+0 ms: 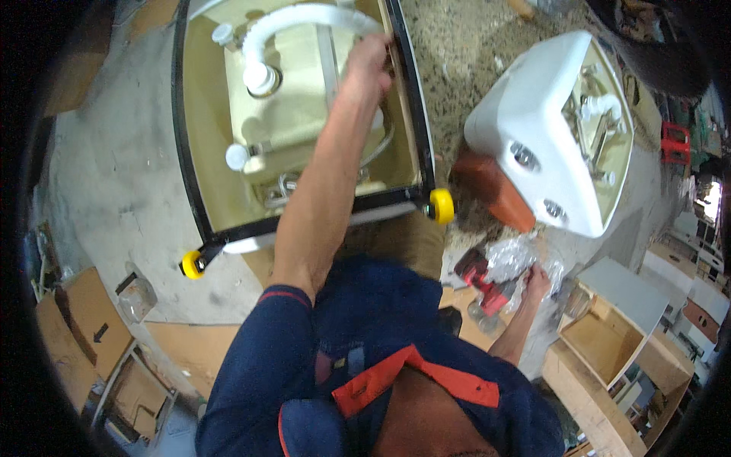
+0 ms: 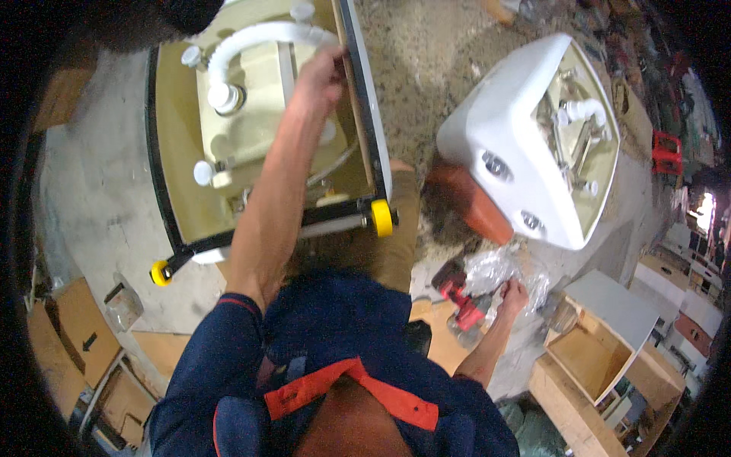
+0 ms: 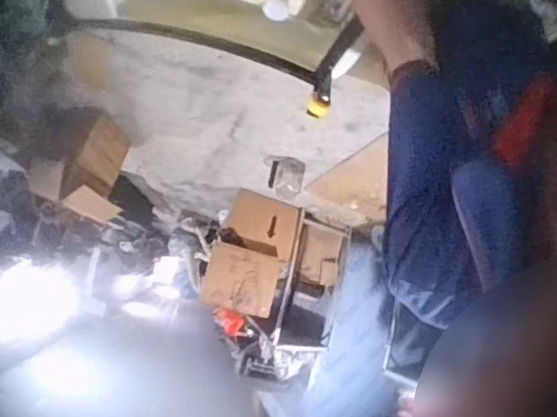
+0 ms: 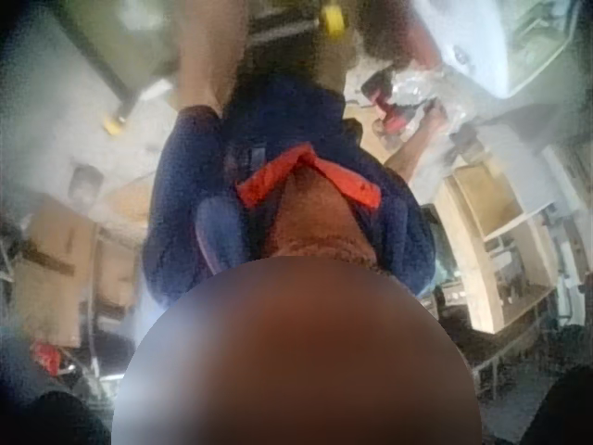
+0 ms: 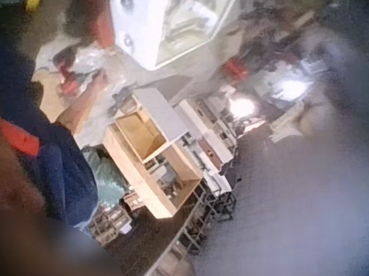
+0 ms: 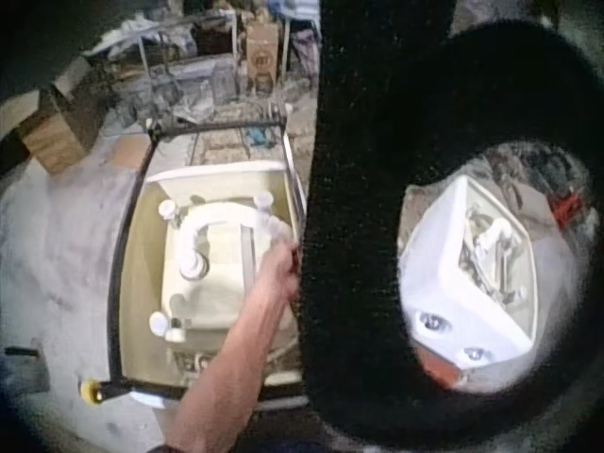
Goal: The person uses a cordless drill to attach a metal frame to a white urinal. They position the frame, insert screws, and tighten them with the drill, then reposition the urinal and continue securing the frame.
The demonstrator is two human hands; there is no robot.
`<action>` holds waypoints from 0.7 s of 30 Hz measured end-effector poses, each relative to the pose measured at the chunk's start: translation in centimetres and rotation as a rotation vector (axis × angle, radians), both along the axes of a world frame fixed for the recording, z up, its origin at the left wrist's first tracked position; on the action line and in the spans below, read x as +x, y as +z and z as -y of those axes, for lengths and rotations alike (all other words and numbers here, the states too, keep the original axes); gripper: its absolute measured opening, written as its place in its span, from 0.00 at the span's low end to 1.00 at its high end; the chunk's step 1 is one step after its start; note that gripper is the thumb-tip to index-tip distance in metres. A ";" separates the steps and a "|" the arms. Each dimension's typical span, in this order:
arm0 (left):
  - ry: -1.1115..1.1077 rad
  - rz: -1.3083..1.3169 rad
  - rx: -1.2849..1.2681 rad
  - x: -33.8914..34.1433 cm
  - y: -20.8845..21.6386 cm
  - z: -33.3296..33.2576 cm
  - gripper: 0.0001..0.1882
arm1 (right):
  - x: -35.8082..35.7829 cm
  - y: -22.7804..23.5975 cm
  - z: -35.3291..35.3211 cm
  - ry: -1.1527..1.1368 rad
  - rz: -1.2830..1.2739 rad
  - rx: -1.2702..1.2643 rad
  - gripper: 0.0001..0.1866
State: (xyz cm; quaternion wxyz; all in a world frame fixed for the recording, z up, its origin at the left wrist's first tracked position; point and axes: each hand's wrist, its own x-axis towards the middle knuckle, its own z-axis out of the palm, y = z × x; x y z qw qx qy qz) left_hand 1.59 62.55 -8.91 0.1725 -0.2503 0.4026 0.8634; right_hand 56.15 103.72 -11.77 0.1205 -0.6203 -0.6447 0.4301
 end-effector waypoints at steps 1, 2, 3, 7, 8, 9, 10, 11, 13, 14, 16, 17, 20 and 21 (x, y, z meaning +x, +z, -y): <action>0.009 0.022 0.017 -0.3 -0.3 -0.1 0.10 | -0.4 -0.1 0.1 0.025 -0.051 -0.013 0.11; -0.016 -0.076 -0.026 -0.5 -0.6 -0.2 0.10 | -0.7 -0.2 0.1 0.003 -0.039 -0.005 0.10; -0.065 -0.107 -0.097 -0.4 -0.8 -0.2 0.11 | -1.2 -0.2 0.0 0.037 -0.027 -0.046 0.10; 0.010 -0.049 0.070 0.3 -0.3 -0.6 0.11 | -2.7 -1.0 -0.6 0.110 0.209 -0.087 0.08; 0.019 -0.051 0.066 0.5 0.0 -0.8 0.11 | -2.9 -1.3 -0.8 0.137 0.226 0.002 0.08; 0.025 -0.053 0.047 0.7 0.4 -0.9 0.12 | -3.0 -1.5 -1.0 0.134 0.266 0.081 0.08; 0.042 -0.036 0.077 0.9 0.6 -1.0 0.12 | -3.0 -1.7 -1.1 0.093 0.335 0.155 0.08; 0.058 -0.025 0.093 1.1 0.9 -1.0 0.13 | -2.9 -1.8 -1.3 0.068 0.350 0.194 0.09; 0.092 -0.021 0.147 1.1 1.4 -1.2 0.14 | -2.6 -1.9 -1.4 0.116 0.388 0.198 0.09; 0.113 -0.025 0.186 1.2 1.6 -1.2 0.14 | -2.5 -1.9 -1.4 0.084 0.421 0.181 0.09; 0.144 -0.028 0.215 1.2 1.8 -1.2 0.15 | -2.3 -1.6 -1.3 0.116 0.345 0.126 0.10; 0.153 -0.027 0.205 1.3 1.8 -1.2 0.16 | -2.2 -1.4 -1.2 0.114 0.296 0.100 0.10; 0.147 -0.048 0.207 1.5 1.9 -1.2 0.16 | -2.5 -0.8 -0.8 0.155 0.305 0.056 0.09; 0.149 -0.051 0.188 1.5 1.9 -1.2 0.16 | -2.6 -0.6 -0.7 0.155 0.357 0.061 0.08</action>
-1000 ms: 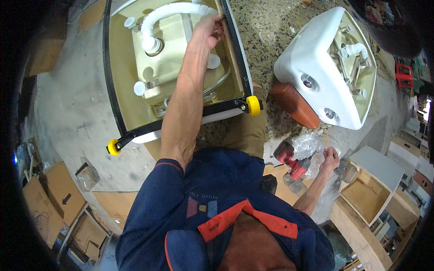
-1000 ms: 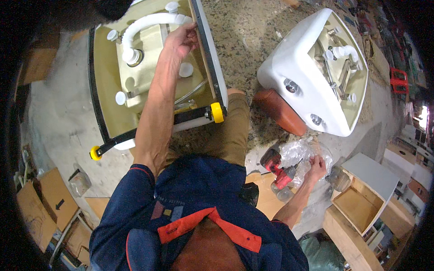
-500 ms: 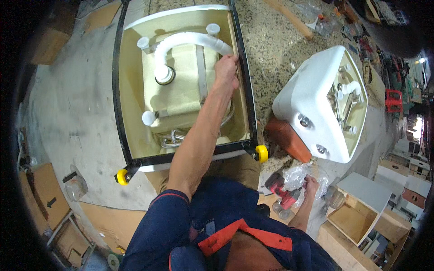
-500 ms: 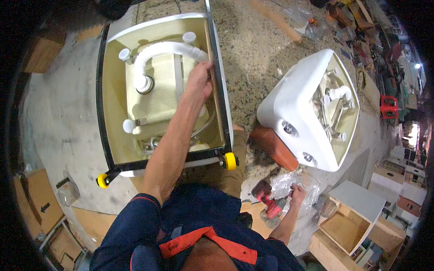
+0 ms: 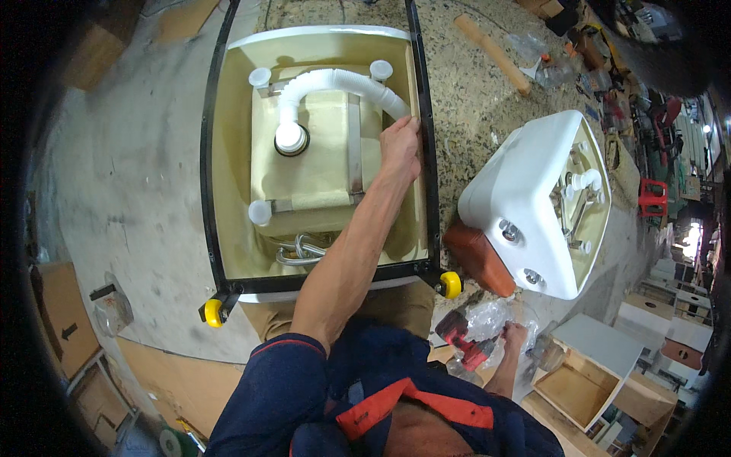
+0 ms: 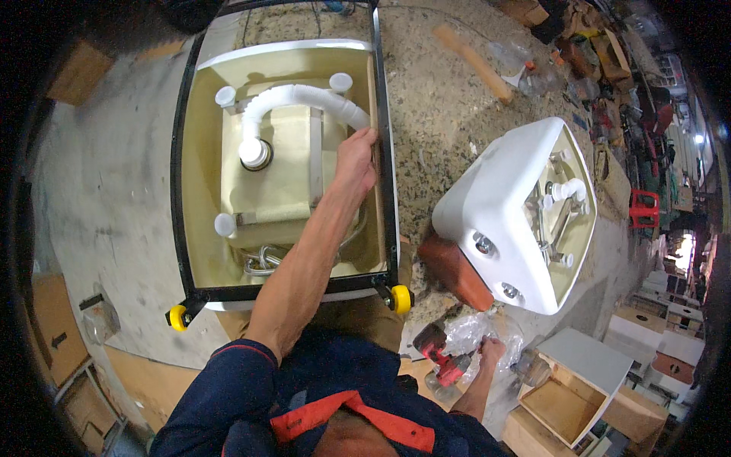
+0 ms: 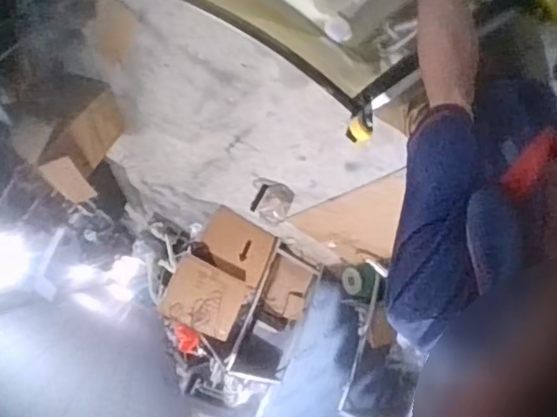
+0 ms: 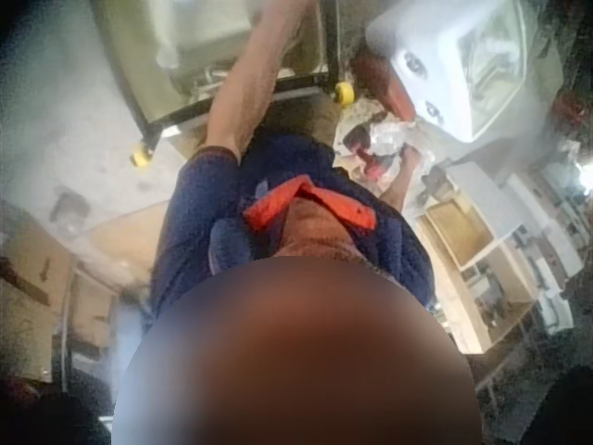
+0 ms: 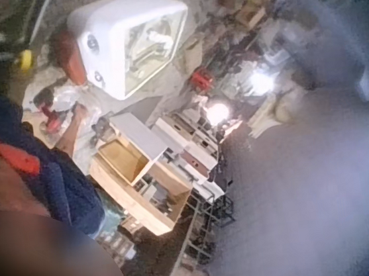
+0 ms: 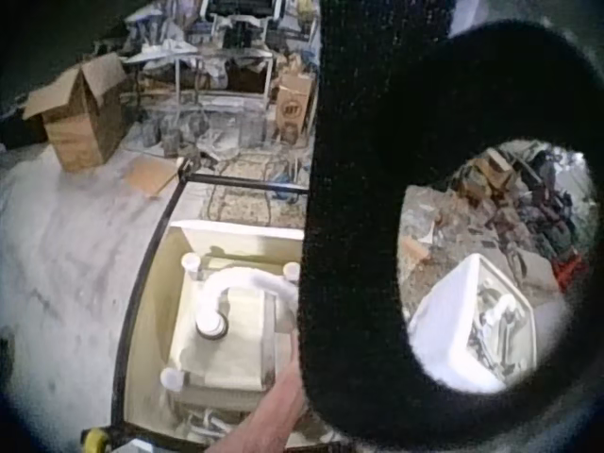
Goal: The person uses a cordless drill to attach a metal frame to a white urinal. They position the frame, insert screws, and tighten them with the drill, then reposition the urinal and continue securing the frame.
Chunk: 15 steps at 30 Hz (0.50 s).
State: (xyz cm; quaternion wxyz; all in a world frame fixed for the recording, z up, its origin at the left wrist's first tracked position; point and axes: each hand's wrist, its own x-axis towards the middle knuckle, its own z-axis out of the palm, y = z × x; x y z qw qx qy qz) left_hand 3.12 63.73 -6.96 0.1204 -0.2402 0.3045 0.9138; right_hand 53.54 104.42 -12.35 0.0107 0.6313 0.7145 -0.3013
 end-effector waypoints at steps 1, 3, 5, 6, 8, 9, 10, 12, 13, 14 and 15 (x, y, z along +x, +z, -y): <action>0.003 -0.007 -0.016 0.0 0.1 0.0 0.16 | -0.2 0.1 0.1 0.015 -0.002 -0.012 0.08; -0.002 0.014 -0.024 0.0 0.2 0.1 0.16 | -0.3 0.4 0.4 -0.013 0.034 -0.004 0.08; -0.011 0.008 -0.045 -0.2 0.4 0.2 0.16 | -0.4 0.6 0.6 0.018 0.016 -0.012 0.08; -0.022 -0.001 -0.063 -0.3 0.5 0.3 0.16 | -0.4 0.6 0.6 0.001 0.020 -0.013 0.08; -0.033 -0.014 -0.066 -0.3 0.6 0.3 0.16 | -0.2 0.6 0.5 0.011 -0.004 -0.015 0.09; -0.036 -0.016 -0.052 -0.2 0.5 0.2 0.15 | -0.1 0.6 0.5 -0.014 -0.005 -0.022 0.09; -0.039 -0.019 -0.036 -0.2 0.3 0.1 0.15 | 0.0 0.5 0.3 0.045 0.023 -0.001 0.09; -0.006 -0.024 -0.059 -0.4 -0.3 -0.2 0.14 | 0.3 0.3 0.0 0.103 0.120 0.033 0.10; -0.007 -0.025 -0.071 -0.6 -0.6 -0.4 0.14 | 0.5 0.2 -0.1 0.131 0.086 0.012 0.10; -0.016 -0.033 -0.120 -0.8 -1.1 -0.4 0.14 | 0.7 0.2 -0.3 0.133 0.080 -0.002 0.11; -0.045 -0.036 -0.169 -1.2 -1.5 -0.3 0.14 | 0.9 0.1 -0.3 0.113 0.086 -0.012 0.11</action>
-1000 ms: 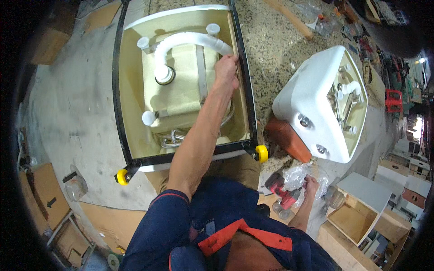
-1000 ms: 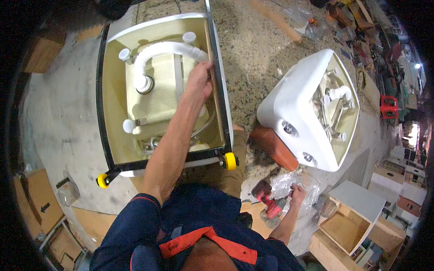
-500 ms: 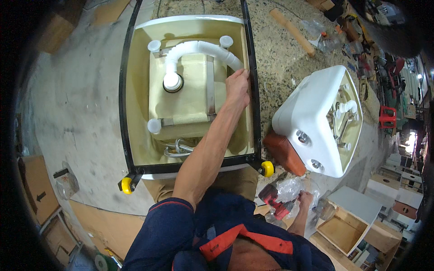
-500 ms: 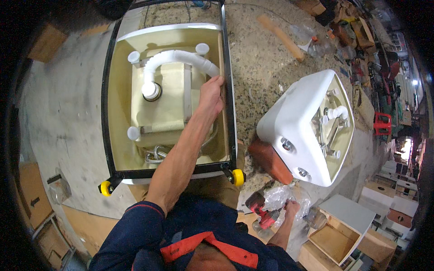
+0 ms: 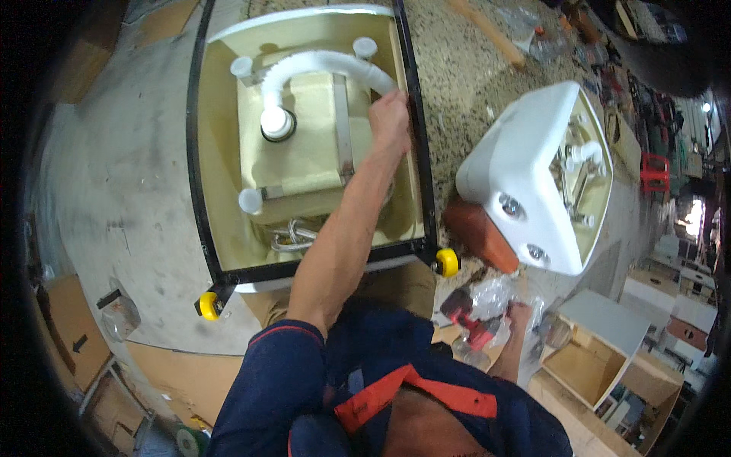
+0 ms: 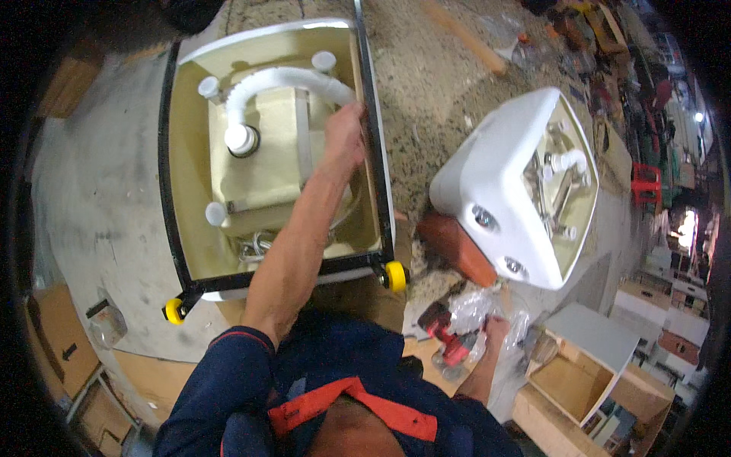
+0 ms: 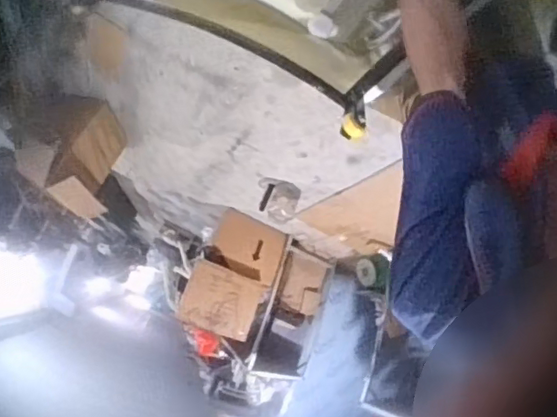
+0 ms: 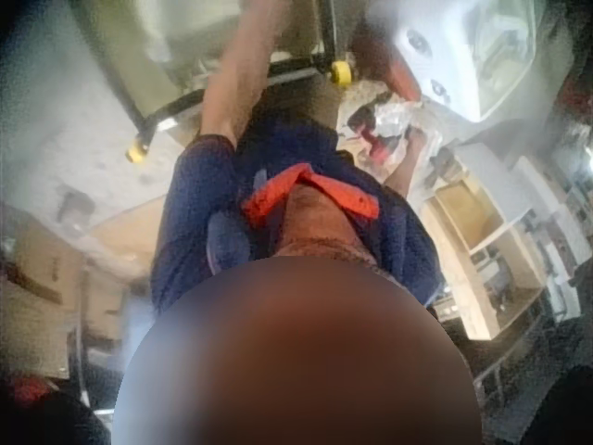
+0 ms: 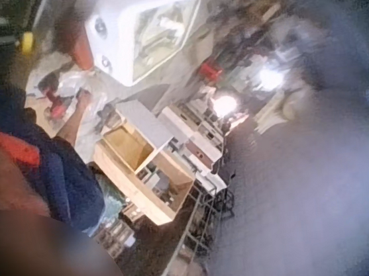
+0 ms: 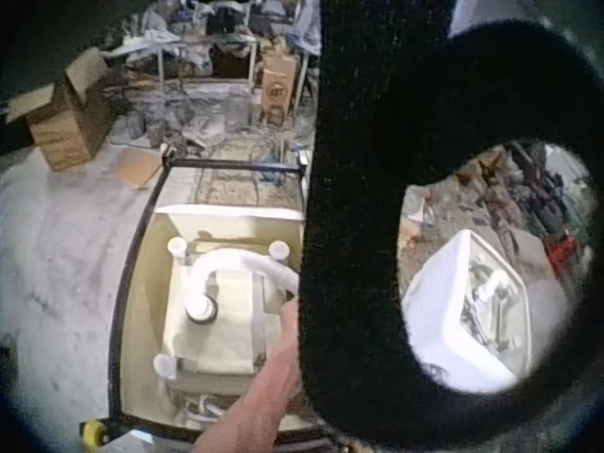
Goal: The person uses a cordless drill to attach a metal frame to a white urinal. They position the frame, insert screws, and tighten them with the drill, then reposition the urinal and continue securing the frame.
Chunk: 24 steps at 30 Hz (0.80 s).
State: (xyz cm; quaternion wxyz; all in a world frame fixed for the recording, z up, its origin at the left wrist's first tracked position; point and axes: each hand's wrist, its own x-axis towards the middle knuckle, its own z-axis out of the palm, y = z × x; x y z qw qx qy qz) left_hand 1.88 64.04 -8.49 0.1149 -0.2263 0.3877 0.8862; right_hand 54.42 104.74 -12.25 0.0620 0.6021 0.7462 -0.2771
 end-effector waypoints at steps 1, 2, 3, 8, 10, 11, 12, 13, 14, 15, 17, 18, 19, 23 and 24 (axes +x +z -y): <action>-0.031 0.050 -0.053 0.1 -0.5 -0.1 0.14 | 0.3 0.0 0.0 0.018 -0.032 -0.026 0.11; -0.022 0.003 0.003 0.3 -0.9 -0.1 0.13 | 0.5 0.1 -0.1 -0.004 -0.047 -0.051 0.11; -0.007 -0.007 0.056 0.1 -1.1 -0.2 0.13 | 0.7 0.1 0.0 0.000 -0.073 -0.060 0.11; 0.029 0.001 0.092 0.2 -0.7 -0.3 0.12 | 1.1 0.5 0.4 -0.082 -0.073 -0.128 0.11; 0.036 0.051 0.075 -0.1 -0.1 0.1 0.12 | 1.2 0.6 0.6 0.009 -0.080 -0.115 0.11; 0.044 0.076 0.060 -0.3 0.1 0.2 0.13 | 1.3 0.7 0.6 0.025 -0.068 -0.110 0.11; 0.035 0.048 0.049 -0.5 0.3 0.4 0.13 | 1.4 0.7 0.7 0.043 -0.086 -0.107 0.11; 0.029 0.022 0.033 -0.5 0.4 0.5 0.13 | 1.7 0.7 0.8 0.037 -0.095 -0.106 0.12; 0.022 -0.001 0.017 -0.5 0.4 0.7 0.14 | 1.9 0.5 0.9 0.019 -0.108 -0.097 0.12; -0.026 -0.007 0.049 -0.4 0.5 0.8 0.14 | 2.3 0.4 1.0 0.002 -0.122 -0.100 0.12; -0.109 -0.047 0.120 -0.3 0.5 1.1 0.15 | 2.9 -0.2 1.1 -0.043 -0.206 -0.106 0.13; -0.116 -0.067 0.103 -0.1 0.5 1.2 0.15 | 3.3 -0.4 1.2 0.033 -0.169 -0.008 0.13; -0.119 -0.096 0.086 -0.1 0.6 1.4 0.15 | 3.4 -0.8 1.3 0.113 -0.156 0.065 0.14; -0.191 -0.152 -0.048 0.1 0.6 2.0 0.15 | 3.6 -1.7 1.7 0.204 -0.094 0.232 0.15; -0.211 -0.164 -0.109 0.1 0.6 2.1 0.15 | 3.5 -1.8 1.9 0.169 -0.070 0.259 0.15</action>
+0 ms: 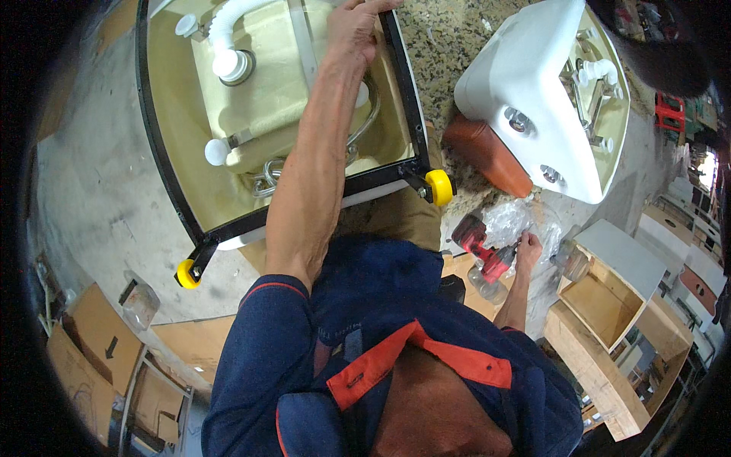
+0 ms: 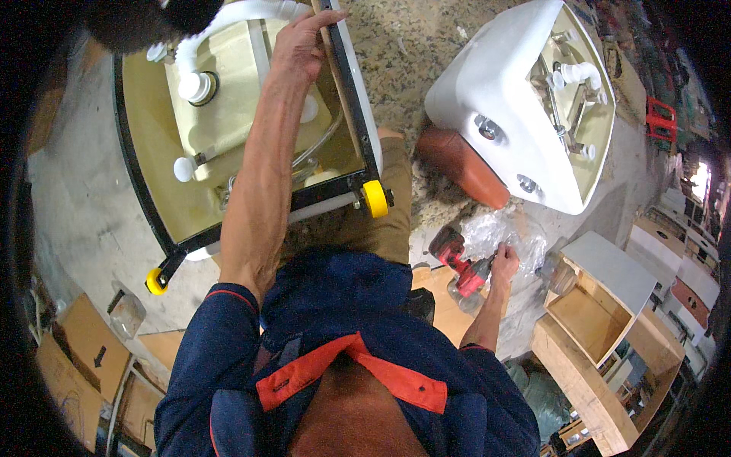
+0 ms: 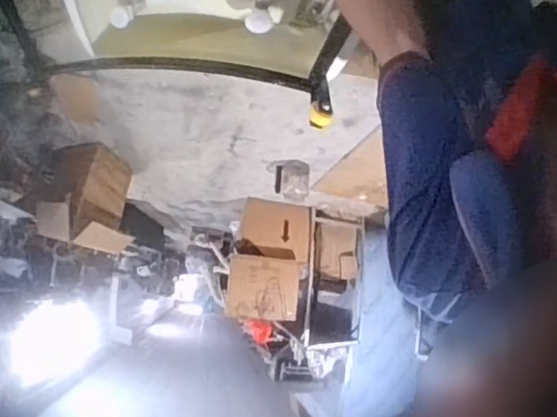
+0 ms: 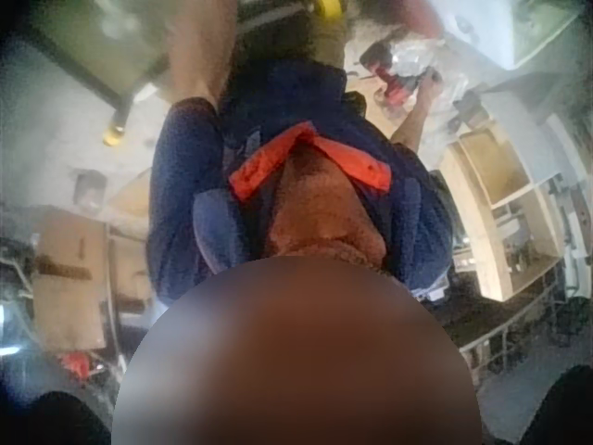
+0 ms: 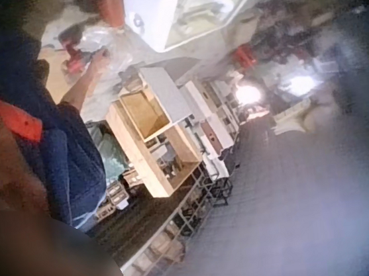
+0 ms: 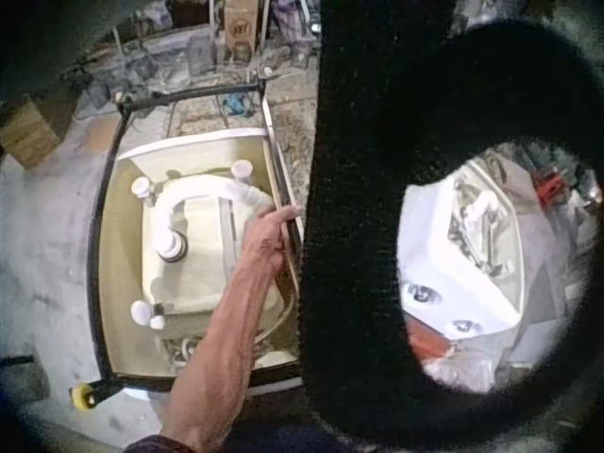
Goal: The person uses a cordless drill to attach a metal frame to a white urinal. They position the frame, insert screws, and tighten them with the drill, then reposition the urinal and continue securing the frame.
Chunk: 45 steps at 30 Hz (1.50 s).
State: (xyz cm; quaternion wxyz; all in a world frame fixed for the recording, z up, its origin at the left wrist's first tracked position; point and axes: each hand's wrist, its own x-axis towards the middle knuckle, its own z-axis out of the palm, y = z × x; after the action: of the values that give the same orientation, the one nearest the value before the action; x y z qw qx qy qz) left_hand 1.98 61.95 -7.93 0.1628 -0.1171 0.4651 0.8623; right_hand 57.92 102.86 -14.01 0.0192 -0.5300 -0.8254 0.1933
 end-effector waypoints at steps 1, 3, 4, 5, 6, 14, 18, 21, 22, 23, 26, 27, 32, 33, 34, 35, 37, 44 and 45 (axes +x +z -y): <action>0.009 0.004 0.005 0.0 -0.1 0.0 0.15 | -0.1 0.1 0.2 0.006 -0.035 -0.024 0.15; 0.023 0.002 0.016 0.0 -0.3 -0.3 0.15 | -0.3 0.3 0.8 -0.060 -0.072 -0.067 0.15; 0.040 0.017 0.064 0.0 -0.4 -0.5 0.15 | -0.4 0.4 1.0 -0.044 -0.054 -0.049 0.16; 0.057 0.034 0.112 0.0 -0.4 -0.7 0.15 | -0.5 0.5 1.2 -0.029 -0.036 -0.030 0.16; 0.072 0.052 0.160 0.1 -0.3 -0.9 0.15 | -0.6 0.5 1.4 -0.036 -0.014 -0.012 0.16; 0.079 0.041 0.033 2.1 2.9 -1.1 0.16 | -0.4 -0.7 1.8 -0.034 -0.055 0.110 0.15; 0.130 0.065 0.073 2.1 3.6 -1.3 0.14 | -0.1 -1.1 1.7 -0.032 -0.097 0.100 0.14; 0.094 0.120 0.093 1.6 3.3 -1.3 0.14 | 0.0 -1.6 1.5 -0.003 -0.096 0.121 0.15; 0.097 0.093 0.080 1.5 3.1 -1.2 0.14 | 0.1 -1.7 1.4 -0.028 -0.053 0.133 0.15; 0.097 0.091 0.053 1.3 3.0 -1.1 0.14 | 0.1 -1.8 1.3 -0.008 -0.092 0.119 0.15; 0.050 0.028 0.029 1.2 2.6 -0.9 0.15 | 0.3 -1.9 1.4 -0.046 -0.097 0.095 0.15; 0.025 -0.005 0.032 1.2 2.6 -0.8 0.15 | 0.3 -1.8 1.4 -0.050 -0.094 0.088 0.15; -0.021 -0.027 0.051 0.7 2.5 -0.6 0.16 | -0.4 -1.1 1.5 -0.091 -0.127 -0.048 0.15; -0.030 0.010 0.042 0.6 2.4 -0.6 0.17 | -0.3 -0.9 1.2 -0.071 -0.129 -0.111 0.13; -0.033 -0.018 0.072 0.5 2.2 -0.6 0.18 | 0.3 -0.8 0.8 -0.121 -0.084 -0.168 0.12; -0.031 -0.017 0.084 0.4 2.0 -0.6 0.19 | 1.3 -0.8 0.6 -0.168 -0.322 -0.276 0.12; 0.007 -0.006 0.094 0.3 1.3 -0.6 0.24 | 4.4 -0.9 0.3 -0.330 -0.750 -0.502 0.14; -0.108 0.170 -0.126 -3.6 -2.8 1.9 0.17 | 19.0 -5.5 10.9 -0.448 -0.044 -0.536 0.22; -0.193 0.193 0.020 -4.2 -3.1 2.1 0.16 | 18.4 -6.8 13.3 -0.323 -0.008 -0.385 0.31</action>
State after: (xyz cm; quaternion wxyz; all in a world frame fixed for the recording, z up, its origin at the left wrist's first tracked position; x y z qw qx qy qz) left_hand -2.26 59.83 -11.02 0.2899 -0.1526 0.4478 0.8319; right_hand 76.30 89.55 -20.85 -0.0484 -0.6481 -0.6780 0.3434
